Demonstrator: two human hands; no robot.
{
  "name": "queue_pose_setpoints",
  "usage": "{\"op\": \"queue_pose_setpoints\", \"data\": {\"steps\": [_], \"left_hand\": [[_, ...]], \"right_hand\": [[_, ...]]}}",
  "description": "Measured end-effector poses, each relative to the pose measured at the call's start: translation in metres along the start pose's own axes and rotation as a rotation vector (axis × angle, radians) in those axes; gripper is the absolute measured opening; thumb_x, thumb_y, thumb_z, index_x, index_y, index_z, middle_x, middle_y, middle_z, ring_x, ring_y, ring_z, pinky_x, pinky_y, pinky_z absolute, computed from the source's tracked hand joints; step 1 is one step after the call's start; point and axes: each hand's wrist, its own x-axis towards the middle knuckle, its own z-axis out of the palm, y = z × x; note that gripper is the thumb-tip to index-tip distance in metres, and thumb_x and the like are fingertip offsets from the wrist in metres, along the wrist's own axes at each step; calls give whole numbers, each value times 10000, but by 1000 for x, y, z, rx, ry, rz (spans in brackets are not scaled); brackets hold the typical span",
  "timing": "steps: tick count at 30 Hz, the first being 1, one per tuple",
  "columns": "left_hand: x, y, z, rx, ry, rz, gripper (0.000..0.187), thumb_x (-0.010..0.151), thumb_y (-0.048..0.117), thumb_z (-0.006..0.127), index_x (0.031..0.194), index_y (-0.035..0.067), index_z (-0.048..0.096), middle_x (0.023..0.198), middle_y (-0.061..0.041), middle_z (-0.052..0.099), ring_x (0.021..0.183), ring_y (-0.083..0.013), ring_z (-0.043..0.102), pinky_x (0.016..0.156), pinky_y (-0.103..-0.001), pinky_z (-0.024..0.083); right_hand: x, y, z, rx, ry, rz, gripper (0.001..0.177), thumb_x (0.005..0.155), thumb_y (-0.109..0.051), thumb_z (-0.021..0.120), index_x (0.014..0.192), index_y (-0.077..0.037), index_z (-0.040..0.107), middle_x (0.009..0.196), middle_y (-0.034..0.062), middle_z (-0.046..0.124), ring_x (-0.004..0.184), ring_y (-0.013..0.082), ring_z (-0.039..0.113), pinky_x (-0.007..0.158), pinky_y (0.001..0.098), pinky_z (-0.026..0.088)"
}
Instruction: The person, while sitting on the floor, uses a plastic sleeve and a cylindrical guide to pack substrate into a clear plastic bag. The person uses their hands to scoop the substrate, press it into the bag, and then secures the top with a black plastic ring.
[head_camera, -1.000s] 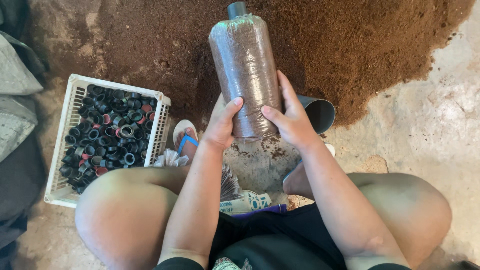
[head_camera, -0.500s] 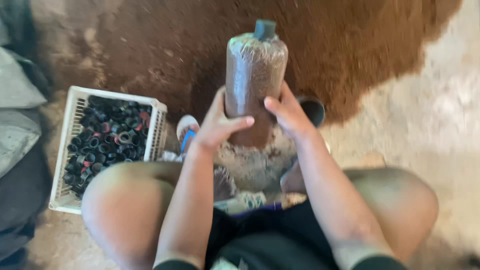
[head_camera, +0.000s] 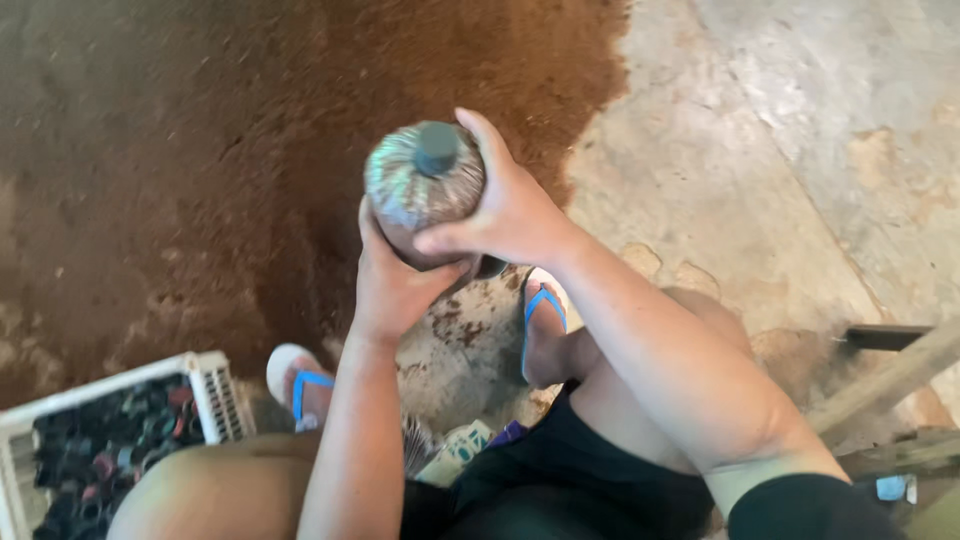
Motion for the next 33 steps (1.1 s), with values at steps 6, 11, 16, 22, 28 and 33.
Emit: {"op": "queue_pose_setpoints", "data": {"steps": [6,11,16,22,28,33], "left_hand": [[35,15,45,10,-21,285,1257,569,343,952,1532,12,214,1353,-199,657,1225,-271,661,939,-397,551],[85,41,119,110,-263,189,1218,590,305,964,1539,83,234,1404,-184,607,1284,-316,594,1044,-468,488],[146,16,206,81,-546,-15,936,702,272,863,1528,263,423,1468,-88,598,1391,-311,527,1150,-491,461],[205,-43,313,-532,-730,-124,890,749,-118,555,1599,34,340,1528,-223,478,1303,-305,565,1062,-382,527],[248,-73,366,-85,-833,-255,938,858,220,701,1648,89,211,1695,-139,265,1585,-308,144,1272,-475,226],[244,-52,355,443,-881,-25,1014,807,359,710,1661,216,182,1681,-201,210,1413,-356,494,1181,-443,441]], "right_hand": [[5,-2,-71,-268,-77,-267,1347,584,-432,1035,1573,-78,191,1561,251,339,1464,407,376,1202,495,301],[9,79,-117,-232,167,-140,1218,542,-463,1005,1536,-149,375,1470,156,513,1403,326,488,1180,456,361],[8,207,-121,-173,383,122,1131,539,-420,991,1503,-194,445,1459,102,523,1402,307,495,1198,490,387],[24,326,-122,-150,606,192,1076,547,-361,1003,1459,-118,485,1441,148,526,1391,338,500,1195,486,405],[36,421,-86,-166,870,150,1038,590,-200,995,1469,-17,474,1385,254,507,1354,452,487,1167,539,400],[30,433,-60,107,842,454,1320,652,-169,950,1643,-48,87,1641,341,187,1507,518,258,1261,580,271]]}}
